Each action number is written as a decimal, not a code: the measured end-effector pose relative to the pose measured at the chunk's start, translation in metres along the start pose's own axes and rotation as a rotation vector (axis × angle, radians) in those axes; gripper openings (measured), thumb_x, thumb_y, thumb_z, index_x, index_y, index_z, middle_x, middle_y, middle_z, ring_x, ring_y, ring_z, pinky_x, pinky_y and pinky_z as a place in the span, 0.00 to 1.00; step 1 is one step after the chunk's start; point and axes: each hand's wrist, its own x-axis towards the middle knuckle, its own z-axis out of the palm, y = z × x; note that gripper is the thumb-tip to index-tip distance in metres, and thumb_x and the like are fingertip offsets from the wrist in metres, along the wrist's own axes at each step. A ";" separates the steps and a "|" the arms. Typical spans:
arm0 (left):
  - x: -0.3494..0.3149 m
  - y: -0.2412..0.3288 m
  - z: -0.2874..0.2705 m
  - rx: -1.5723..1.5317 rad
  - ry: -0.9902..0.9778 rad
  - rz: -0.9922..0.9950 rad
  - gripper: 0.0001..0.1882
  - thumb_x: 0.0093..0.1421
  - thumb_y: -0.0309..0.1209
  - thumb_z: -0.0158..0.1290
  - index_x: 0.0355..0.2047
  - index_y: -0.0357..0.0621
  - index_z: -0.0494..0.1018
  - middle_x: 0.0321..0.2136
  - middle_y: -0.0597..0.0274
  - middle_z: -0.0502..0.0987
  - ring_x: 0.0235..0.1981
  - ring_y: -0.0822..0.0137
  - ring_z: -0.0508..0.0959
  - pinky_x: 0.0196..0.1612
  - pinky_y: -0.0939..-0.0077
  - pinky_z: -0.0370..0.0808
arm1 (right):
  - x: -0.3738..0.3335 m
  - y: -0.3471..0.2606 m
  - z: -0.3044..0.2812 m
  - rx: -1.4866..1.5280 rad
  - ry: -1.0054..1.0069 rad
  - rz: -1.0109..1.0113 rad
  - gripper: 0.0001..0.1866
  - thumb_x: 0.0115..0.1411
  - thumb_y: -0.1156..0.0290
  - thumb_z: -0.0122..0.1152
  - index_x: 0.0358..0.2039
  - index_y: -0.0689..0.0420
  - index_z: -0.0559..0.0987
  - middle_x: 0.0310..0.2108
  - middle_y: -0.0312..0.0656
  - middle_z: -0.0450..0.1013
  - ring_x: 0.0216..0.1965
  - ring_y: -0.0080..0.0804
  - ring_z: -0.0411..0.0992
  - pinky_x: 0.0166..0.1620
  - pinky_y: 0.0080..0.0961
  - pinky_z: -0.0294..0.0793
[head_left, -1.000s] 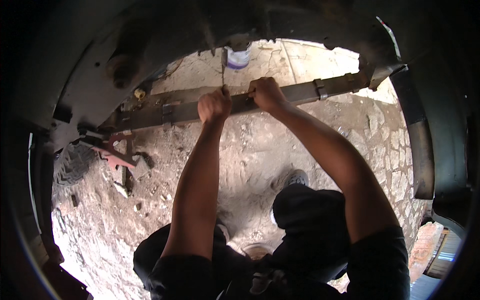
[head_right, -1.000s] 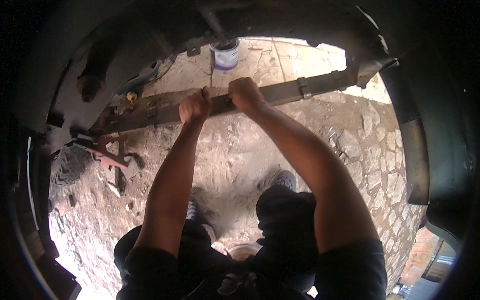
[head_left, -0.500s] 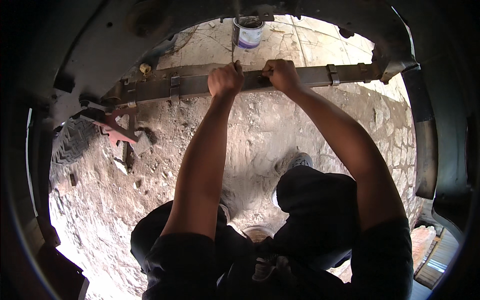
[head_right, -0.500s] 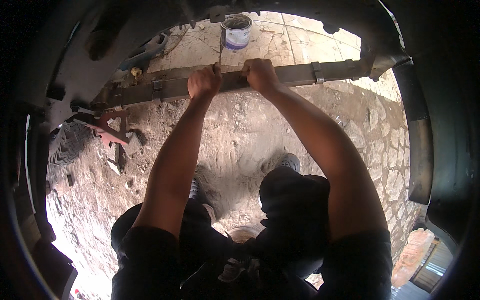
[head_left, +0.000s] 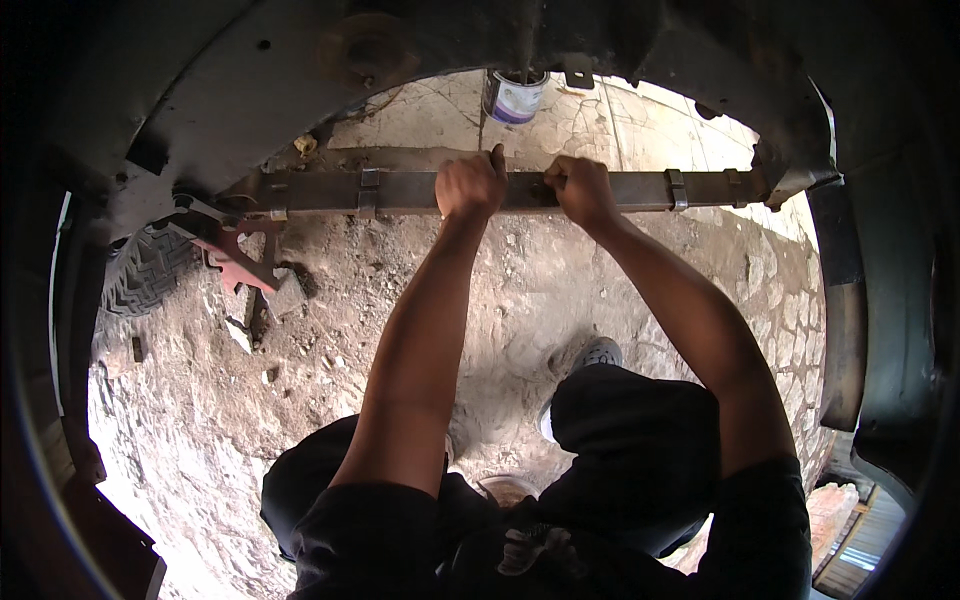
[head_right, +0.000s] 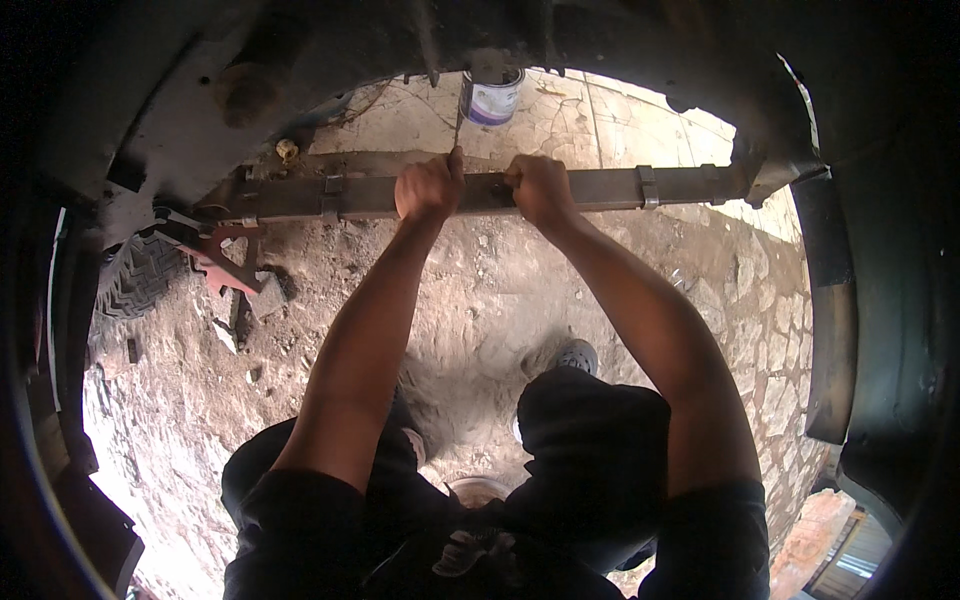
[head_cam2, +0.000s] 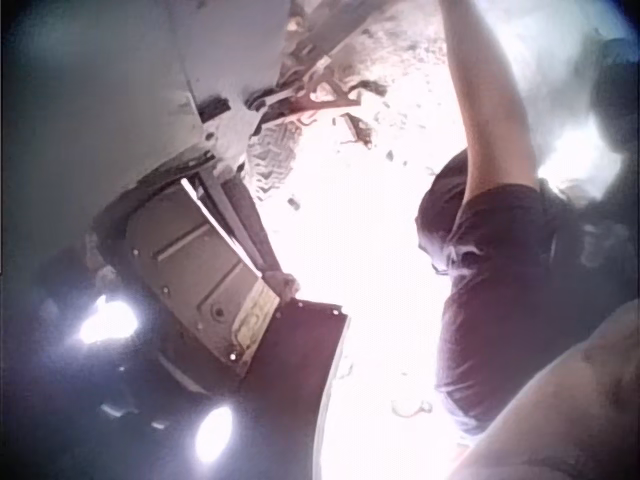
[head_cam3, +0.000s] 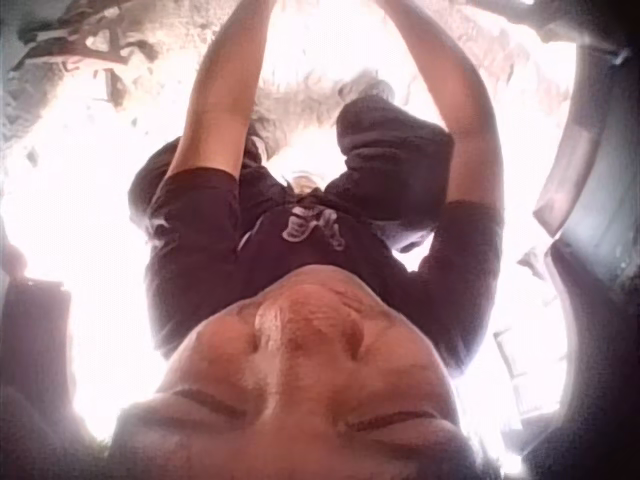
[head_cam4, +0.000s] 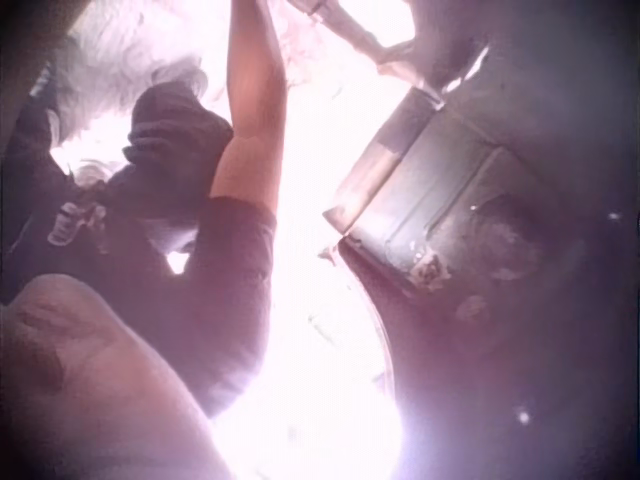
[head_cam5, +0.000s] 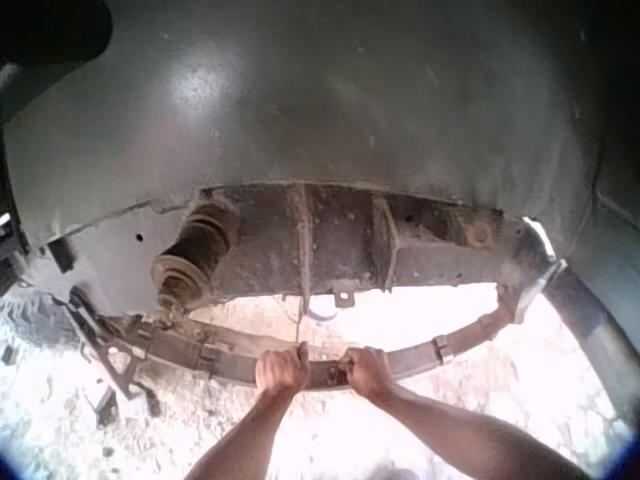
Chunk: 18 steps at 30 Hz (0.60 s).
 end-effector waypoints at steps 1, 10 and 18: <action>0.005 -0.011 0.009 0.048 0.061 0.031 0.34 0.76 0.53 0.37 0.31 0.43 0.85 0.29 0.44 0.85 0.37 0.47 0.86 0.51 0.56 0.76 | -0.002 -0.007 -0.001 -0.005 0.005 -0.027 0.06 0.55 0.80 0.63 0.31 0.58 0.85 0.30 0.51 0.82 0.35 0.52 0.83 0.42 0.42 0.81; 0.002 -0.007 0.010 0.059 0.094 0.014 0.33 0.76 0.52 0.38 0.29 0.42 0.84 0.30 0.43 0.85 0.38 0.46 0.86 0.55 0.52 0.76 | -0.011 -0.010 -0.014 0.008 -0.134 0.023 0.05 0.52 0.78 0.70 0.31 0.58 0.86 0.30 0.51 0.82 0.37 0.50 0.83 0.43 0.42 0.81; -0.002 0.003 0.004 0.030 0.049 0.052 0.34 0.77 0.52 0.36 0.28 0.44 0.85 0.27 0.43 0.85 0.33 0.46 0.86 0.54 0.55 0.77 | -0.013 -0.008 0.017 0.061 0.134 0.137 0.05 0.53 0.79 0.64 0.29 0.57 0.86 0.30 0.48 0.83 0.37 0.50 0.83 0.44 0.45 0.80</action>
